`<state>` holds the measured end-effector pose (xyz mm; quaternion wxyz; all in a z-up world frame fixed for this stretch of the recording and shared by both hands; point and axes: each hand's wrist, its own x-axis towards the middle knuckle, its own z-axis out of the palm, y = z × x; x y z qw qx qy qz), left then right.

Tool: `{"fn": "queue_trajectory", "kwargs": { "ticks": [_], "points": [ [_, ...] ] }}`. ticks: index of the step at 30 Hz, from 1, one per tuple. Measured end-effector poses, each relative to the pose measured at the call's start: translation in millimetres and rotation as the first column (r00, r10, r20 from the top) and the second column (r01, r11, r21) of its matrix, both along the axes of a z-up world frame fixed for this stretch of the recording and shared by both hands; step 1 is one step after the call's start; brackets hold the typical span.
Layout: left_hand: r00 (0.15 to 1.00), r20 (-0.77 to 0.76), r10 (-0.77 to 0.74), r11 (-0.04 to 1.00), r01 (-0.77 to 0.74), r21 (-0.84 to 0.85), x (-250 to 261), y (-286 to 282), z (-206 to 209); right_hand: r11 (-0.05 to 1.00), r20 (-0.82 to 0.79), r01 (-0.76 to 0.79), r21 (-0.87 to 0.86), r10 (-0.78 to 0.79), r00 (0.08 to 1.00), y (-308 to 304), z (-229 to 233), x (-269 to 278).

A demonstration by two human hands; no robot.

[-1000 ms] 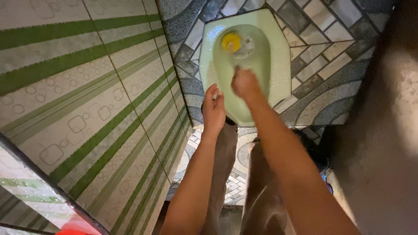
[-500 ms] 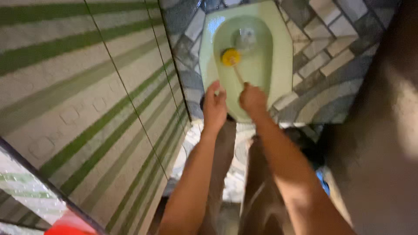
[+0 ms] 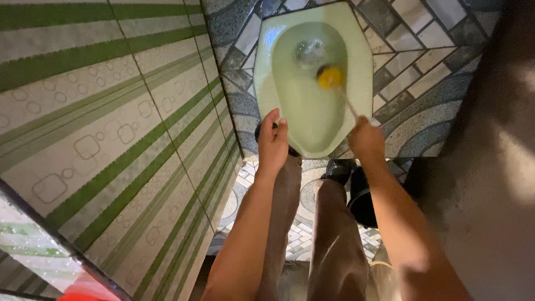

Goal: The person scrubs the interior of a squat toilet using a long-handled brush, then uses an orange pitcher to pour water into the toilet to rinse it.

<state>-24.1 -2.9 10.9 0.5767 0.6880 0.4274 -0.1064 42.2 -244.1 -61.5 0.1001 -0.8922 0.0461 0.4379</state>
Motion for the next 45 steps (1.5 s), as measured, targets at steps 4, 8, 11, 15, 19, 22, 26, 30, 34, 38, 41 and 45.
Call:
{"fn": "queue_trajectory", "kwargs": {
  "ticks": [4, 8, 11, 15, 19, 22, 26, 30, 34, 38, 41, 45],
  "points": [
    [0.998, 0.0, -0.068, 0.998, 0.068, 0.015, -5.9, 0.5, -0.4, 0.979, 0.171, 0.084, 0.184, -0.116, 0.978, 63.6, -45.9, 55.9],
    [0.995, 0.067, -0.067, 0.997, 0.065, 0.036, -22.5, -2.0, -12.0, 0.965, 0.176, -0.126, 0.231, 0.086, 0.981, 120.4, -71.7, 36.5],
    [0.988, 0.152, 0.0, 0.999, 0.005, -0.033, -22.1, -4.5, -16.9, 0.928, 0.087, -0.281, 0.245, 0.267, 0.96, 84.2, -51.9, -16.4],
    [0.997, 0.054, -0.059, 0.996, 0.054, 0.075, -21.2, -7.6, -21.2, 0.99, -0.043, -0.091, 0.112, 0.096, 0.994, -14.0, -21.4, -56.3],
    [0.996, 0.08, -0.034, 0.998, 0.029, 0.057, -43.7, -18.6, -19.8, 0.97, 0.029, 0.169, 0.177, -0.177, 0.984, -30.0, -49.5, -83.1],
    [0.99, 0.134, -0.037, 0.996, 0.026, 0.089, -60.5, -29.1, -17.8, 0.945, 0.069, 0.156, 0.286, -0.183, 0.981, 25.8, -68.3, -112.8],
    [0.996, 0.077, -0.04, 0.994, 0.031, 0.108, -94.5, -50.0, -7.4, 0.952, 0.048, 0.083, 0.296, -0.102, 0.994, 57.1, -35.8, -150.0],
    [0.987, -0.146, -0.064, 0.984, 0.086, 0.153, -131.9, -78.3, 2.7, 0.895, -0.027, 0.297, 0.332, -0.305, 0.952, 14.0, 18.8, -179.4],
    [0.997, 0.057, -0.059, 0.99, 0.05, 0.134, -168.0, -113.1, 14.5, 0.74, 0.055, 0.224, 0.634, -0.332, 0.942, -15.4, 72.1, -220.4],
    [0.994, -0.093, 0.05, 0.998, -0.047, 0.037, -200.3, -134.7, 50.8, 0.701, -0.136, 0.373, 0.608, -0.371, 0.919, -5.3, 129.1, -252.8],
    [0.999, 0.007, 0.042, 0.987, -0.042, 0.155, -219.3, -133.6, 74.2, 0.379, -0.505, 0.692, 0.614, -0.485, 0.714, 6.2, 171.3, -264.3],
    [0.949, 0.153, 0.276, 0.958, -0.259, -0.121, -245.8, -122.3, 107.2, 0.586, -0.145, 0.271, 0.764, -0.253, 0.956, -4.3, 221.0, -261.6]
  ]
}}
